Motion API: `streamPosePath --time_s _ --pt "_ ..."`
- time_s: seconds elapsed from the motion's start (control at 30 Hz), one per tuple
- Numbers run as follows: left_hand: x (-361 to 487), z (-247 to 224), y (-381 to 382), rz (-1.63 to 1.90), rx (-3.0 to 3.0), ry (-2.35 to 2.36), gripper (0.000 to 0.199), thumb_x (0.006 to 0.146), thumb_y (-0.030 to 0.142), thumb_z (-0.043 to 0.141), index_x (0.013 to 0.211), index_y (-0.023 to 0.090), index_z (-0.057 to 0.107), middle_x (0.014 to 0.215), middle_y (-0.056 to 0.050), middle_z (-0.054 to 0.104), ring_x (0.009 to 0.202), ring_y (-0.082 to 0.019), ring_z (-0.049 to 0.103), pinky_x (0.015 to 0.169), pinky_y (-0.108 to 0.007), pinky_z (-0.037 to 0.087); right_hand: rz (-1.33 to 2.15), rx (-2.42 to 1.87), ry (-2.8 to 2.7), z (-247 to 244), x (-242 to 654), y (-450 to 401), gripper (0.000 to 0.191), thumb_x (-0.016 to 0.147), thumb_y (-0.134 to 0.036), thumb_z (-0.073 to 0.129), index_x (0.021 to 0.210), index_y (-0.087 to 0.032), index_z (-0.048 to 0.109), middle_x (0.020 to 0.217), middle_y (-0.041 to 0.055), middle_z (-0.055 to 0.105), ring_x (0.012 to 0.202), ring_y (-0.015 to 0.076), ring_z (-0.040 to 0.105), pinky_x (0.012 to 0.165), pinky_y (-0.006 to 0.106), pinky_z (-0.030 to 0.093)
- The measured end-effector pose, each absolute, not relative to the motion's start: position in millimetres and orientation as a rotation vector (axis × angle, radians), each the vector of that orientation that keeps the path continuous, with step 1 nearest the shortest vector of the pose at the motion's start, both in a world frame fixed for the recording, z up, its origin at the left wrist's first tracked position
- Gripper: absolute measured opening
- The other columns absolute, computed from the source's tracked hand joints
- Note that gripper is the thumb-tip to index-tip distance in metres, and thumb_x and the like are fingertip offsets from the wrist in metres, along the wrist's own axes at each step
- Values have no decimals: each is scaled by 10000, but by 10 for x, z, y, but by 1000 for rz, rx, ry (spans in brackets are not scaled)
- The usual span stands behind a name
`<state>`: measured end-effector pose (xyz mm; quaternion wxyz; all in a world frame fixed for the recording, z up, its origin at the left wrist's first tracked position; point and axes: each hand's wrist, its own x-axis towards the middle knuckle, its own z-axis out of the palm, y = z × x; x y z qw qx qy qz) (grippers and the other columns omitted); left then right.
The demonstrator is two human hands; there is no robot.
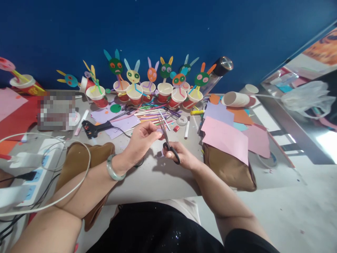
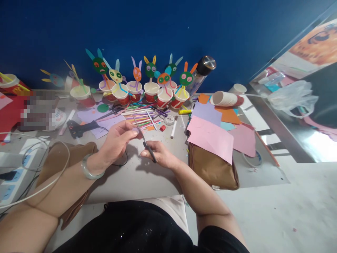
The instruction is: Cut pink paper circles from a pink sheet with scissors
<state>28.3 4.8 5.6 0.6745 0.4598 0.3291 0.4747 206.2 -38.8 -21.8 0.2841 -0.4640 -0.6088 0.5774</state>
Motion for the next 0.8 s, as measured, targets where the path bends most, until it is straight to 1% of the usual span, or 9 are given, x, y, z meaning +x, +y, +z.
streamPosePath --time_s 0.23,0.43,0.8 --pt "282 51 48 1075 1039 741 144 733 185 701 691 185 563 678 9 667 673 -128 636 696 -279 513 1550 -1246 -1640 -221 2079 -379 720 656 -882 604 643 -182 434 616 -43 372 597 94 319 556 263 242" --pt "273 54 46 1082 1063 745 152 730 181 710 688 181 565 669 18 672 662 -119 645 680 -263 513 1572 -1275 -1615 -191 2080 -383 732 621 -890 623 626 -191 404 609 -48 359 600 94 313 555 256 248" --pt "275 72 53 1092 1077 761 153 731 183 705 699 184 555 660 25 682 646 -117 656 660 -259 516 1573 -1297 -1613 -160 2080 -395 725 619 -886 627 616 -190 424 598 -49 359 588 94 316 549 259 254"
